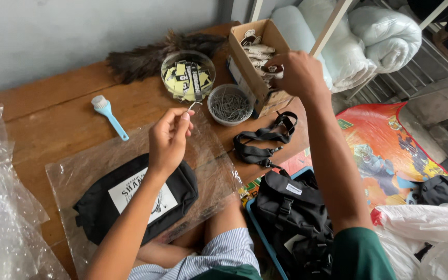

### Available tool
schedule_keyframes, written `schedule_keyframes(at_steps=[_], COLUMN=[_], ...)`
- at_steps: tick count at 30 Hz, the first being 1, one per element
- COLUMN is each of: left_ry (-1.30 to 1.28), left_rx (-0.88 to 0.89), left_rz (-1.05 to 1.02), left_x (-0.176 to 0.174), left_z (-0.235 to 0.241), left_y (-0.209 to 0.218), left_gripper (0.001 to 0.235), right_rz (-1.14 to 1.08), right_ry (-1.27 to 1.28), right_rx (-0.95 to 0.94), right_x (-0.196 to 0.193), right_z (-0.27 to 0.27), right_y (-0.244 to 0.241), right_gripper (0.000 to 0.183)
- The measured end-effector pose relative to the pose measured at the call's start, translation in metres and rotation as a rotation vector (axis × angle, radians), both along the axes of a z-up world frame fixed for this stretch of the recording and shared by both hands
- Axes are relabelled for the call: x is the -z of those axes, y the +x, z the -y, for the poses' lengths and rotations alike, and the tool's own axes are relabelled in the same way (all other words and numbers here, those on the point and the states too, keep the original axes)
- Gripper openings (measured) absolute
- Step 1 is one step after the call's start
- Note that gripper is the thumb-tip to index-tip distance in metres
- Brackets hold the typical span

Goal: The person wipes a plastic sheet on a table with a duster, then places a black pouch on it. They attach a metal chain to a cartoon character keychain and connect it to the pouch's strap.

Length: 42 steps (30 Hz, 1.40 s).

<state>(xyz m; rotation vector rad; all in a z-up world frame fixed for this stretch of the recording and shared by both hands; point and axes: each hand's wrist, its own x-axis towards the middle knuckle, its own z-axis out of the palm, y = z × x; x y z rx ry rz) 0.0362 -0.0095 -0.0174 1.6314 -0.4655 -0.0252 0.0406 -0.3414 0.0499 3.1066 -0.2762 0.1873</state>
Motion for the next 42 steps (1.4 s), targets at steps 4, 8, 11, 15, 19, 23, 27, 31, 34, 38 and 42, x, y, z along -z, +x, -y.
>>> schedule_keyframes(at_steps=[4, 8, 11, 15, 19, 23, 27, 31, 34, 38, 42], left_ry=[-0.041, -0.300, -0.344, -0.408, -0.460, -0.475, -0.509, -0.524, -0.477, -0.080, 0.193], left_rx=[-0.016, -0.091, -0.074, 0.090, 0.044, -0.062, -0.124, -0.154, -0.204, -0.480, -0.640], left_rz=[-0.005, -0.237, -0.172, 0.086, 0.043, 0.005, -0.064, -0.068, -0.033, 0.566, 1.305], left_x=[0.003, 0.009, 0.003, -0.005, -0.009, 0.008, 0.028, 0.044, 0.043, 0.020, 0.025], left_z=[-0.022, -0.053, -0.060, -0.058, -0.077, -0.112, -0.142, -0.158, -0.167, -0.179, -0.174], left_y=[0.001, 0.001, -0.012, -0.037, -0.067, -0.086, -0.098, -0.103, -0.107, -0.109, -0.104], left_gripper=[0.019, 0.020, 0.032, 0.044, 0.046, 0.047, 0.045, 0.043, 0.040, 0.029, 0.028], right_rz=[0.138, 0.551, 0.672, 0.501, 0.389, 0.312, 0.260, 0.229, 0.242, 0.492, 0.521], right_ry=[-0.083, 0.171, 0.826, 1.417, 1.531, 1.536, 1.509, 1.542, 1.530, 1.198, 1.097], right_rx=[-0.010, -0.055, -0.183, -0.354, -0.382, -0.383, -0.418, -0.435, -0.423, -0.468, -0.474], right_x=[-0.002, -0.017, -0.001, 0.016, 0.027, 0.057, 0.097, 0.080, 0.088, 0.083, 0.067], right_z=[0.003, -0.020, -0.058, -0.160, -0.231, -0.266, -0.283, -0.318, -0.327, -0.331, -0.337], right_y=[-0.001, -0.039, -0.060, -0.086, -0.115, -0.125, -0.121, -0.134, -0.138, -0.146, -0.158], right_gripper=[0.021, 0.004, 0.008, 0.021, 0.018, 0.015, 0.014, 0.014, 0.015, 0.030, 0.032])
